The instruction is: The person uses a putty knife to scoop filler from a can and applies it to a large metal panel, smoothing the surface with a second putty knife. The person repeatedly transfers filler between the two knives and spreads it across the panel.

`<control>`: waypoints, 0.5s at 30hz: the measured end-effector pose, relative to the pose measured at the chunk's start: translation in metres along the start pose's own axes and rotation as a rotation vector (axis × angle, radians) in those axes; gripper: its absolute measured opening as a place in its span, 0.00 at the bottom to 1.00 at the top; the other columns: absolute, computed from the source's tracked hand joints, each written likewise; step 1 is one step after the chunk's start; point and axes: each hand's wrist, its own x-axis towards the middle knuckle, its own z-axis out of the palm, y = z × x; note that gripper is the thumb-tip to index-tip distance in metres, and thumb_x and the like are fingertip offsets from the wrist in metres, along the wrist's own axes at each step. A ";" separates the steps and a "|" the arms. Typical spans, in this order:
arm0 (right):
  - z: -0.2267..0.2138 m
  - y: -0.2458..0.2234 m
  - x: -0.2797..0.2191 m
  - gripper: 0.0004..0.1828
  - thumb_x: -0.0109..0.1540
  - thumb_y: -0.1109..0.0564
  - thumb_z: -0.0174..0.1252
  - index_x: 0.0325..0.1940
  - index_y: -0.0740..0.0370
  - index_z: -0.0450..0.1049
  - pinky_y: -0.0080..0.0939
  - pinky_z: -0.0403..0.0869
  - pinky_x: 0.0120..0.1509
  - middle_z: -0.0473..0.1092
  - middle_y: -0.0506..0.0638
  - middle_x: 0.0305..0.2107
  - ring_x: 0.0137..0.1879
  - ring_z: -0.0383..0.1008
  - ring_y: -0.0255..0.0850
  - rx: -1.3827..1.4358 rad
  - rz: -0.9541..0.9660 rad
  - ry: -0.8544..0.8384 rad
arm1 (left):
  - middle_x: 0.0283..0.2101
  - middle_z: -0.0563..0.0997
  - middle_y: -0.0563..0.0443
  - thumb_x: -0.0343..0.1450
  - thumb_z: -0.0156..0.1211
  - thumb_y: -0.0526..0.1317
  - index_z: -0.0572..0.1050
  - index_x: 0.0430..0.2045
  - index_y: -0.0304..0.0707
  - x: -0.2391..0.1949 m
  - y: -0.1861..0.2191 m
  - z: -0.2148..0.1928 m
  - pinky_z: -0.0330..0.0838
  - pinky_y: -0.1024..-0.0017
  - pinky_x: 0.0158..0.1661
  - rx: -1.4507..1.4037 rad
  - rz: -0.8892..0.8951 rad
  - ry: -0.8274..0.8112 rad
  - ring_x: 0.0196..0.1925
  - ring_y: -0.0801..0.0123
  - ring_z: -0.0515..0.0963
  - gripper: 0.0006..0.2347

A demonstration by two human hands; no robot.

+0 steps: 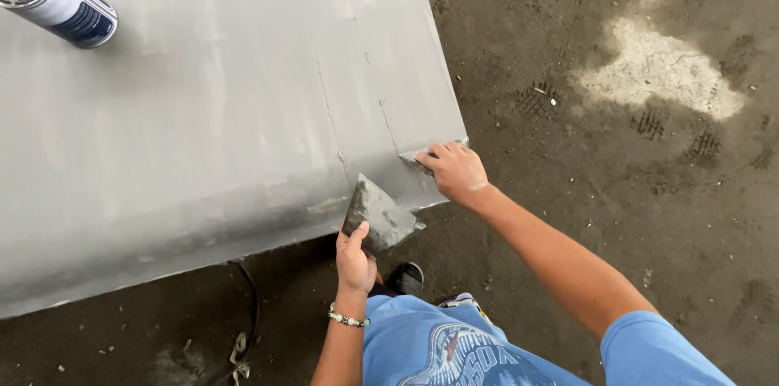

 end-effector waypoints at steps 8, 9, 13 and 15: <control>0.037 -0.015 -0.057 0.26 0.54 0.62 0.58 0.58 0.52 0.75 0.53 0.71 0.63 0.70 0.51 0.51 0.60 0.69 0.50 -0.094 -0.084 0.401 | 0.51 0.79 0.47 0.74 0.54 0.32 0.71 0.54 0.29 -0.013 -0.016 -0.020 0.73 0.65 0.52 -0.009 -0.041 0.033 0.52 0.64 0.78 0.14; 0.039 -0.016 -0.061 0.26 0.54 0.62 0.58 0.58 0.52 0.75 0.53 0.71 0.63 0.70 0.51 0.51 0.60 0.69 0.50 -0.092 -0.081 0.406 | 0.51 0.79 0.47 0.74 0.54 0.32 0.71 0.54 0.29 -0.014 -0.016 -0.018 0.73 0.65 0.52 -0.005 -0.040 0.029 0.52 0.64 0.78 0.14; 0.045 -0.023 -0.087 0.28 0.52 0.62 0.58 0.58 0.53 0.75 0.53 0.70 0.62 0.70 0.52 0.51 0.59 0.69 0.51 -0.063 -0.101 0.370 | 0.50 0.80 0.47 0.73 0.53 0.32 0.72 0.54 0.30 -0.023 -0.020 -0.015 0.74 0.65 0.50 0.029 -0.065 0.064 0.51 0.63 0.79 0.15; 0.047 -0.022 -0.093 0.28 0.51 0.62 0.59 0.57 0.52 0.75 0.53 0.69 0.62 0.70 0.52 0.50 0.58 0.69 0.51 -0.065 -0.112 0.347 | 0.50 0.80 0.46 0.73 0.53 0.32 0.72 0.54 0.29 -0.020 -0.025 -0.016 0.75 0.64 0.49 0.048 -0.052 0.052 0.50 0.62 0.79 0.15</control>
